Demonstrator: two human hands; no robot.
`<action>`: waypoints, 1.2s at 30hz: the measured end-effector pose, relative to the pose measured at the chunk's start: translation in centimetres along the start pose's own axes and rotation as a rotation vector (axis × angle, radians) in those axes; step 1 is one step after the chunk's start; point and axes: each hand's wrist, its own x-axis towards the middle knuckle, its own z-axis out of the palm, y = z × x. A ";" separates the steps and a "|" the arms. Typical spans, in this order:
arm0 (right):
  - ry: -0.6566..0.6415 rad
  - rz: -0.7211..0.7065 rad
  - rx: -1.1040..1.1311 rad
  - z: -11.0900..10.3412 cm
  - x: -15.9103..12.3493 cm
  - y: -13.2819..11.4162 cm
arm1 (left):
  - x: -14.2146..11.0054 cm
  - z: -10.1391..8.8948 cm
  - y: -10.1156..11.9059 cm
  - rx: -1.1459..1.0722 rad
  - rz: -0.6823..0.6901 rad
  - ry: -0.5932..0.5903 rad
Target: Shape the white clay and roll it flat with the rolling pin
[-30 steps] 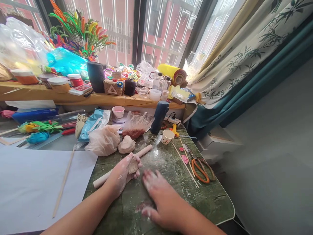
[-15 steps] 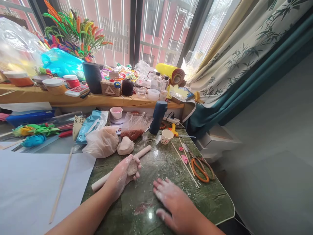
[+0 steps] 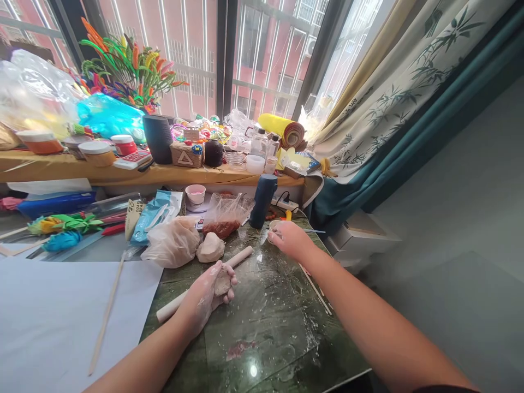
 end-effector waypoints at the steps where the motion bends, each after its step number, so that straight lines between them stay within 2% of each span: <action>1: -0.042 0.020 -0.016 -0.1 1.2 0.2 | -0.1 0.1 0.0 0.001 0.007 -0.001; 4: -0.155 0.055 -0.058 0.3 3.4 0.2 | -0.3 0.1 0.0 0.009 0.005 0.002; 7: -0.215 0.062 -0.087 0.9 4.2 0.0 | -0.3 0.1 -0.1 -0.004 -0.001 0.000; 10: -0.214 0.061 -0.101 0.8 4.5 0.1 | -0.2 0.1 -0.2 -0.018 0.007 0.004; 13: -0.134 0.058 -0.109 0.0 4.1 0.4 | -0.3 0.1 -0.2 -0.009 0.004 0.014; 16: 0.007 0.050 -0.117 -0.5 2.2 0.2 | -0.5 0.2 -0.1 0.017 0.013 0.018; 19: 0.072 -0.011 -0.096 1.0 -1.4 -1.6 | -0.9 0.4 0.0 0.027 0.083 0.066; 22: -0.001 -0.144 -0.051 4.4 -5.3 -4.7 | -1.0 0.5 -0.1 0.009 0.135 0.126; 25: -0.021 -0.208 -0.033 7.4 -8.2 -7.8 | -0.9 0.5 -0.1 0.011 0.110 0.122; 28: -0.022 -0.288 -0.001 8.7 -10.2 -9.4 | -0.8 0.4 -0.1 0.019 0.098 0.104; 31: -0.059 -0.439 0.094 9.0 -11.8 -9.0 | -0.8 0.3 0.0 0.019 0.091 0.101; 32: -0.049 -0.419 0.127 9.0 -12.2 -8.6 | -0.8 0.3 0.1 0.019 0.086 0.100; 36: -0.014 -0.094 0.176 8.4 -11.9 -8.0 | -1.1 0.7 0.2 0.026 0.096 0.097</action>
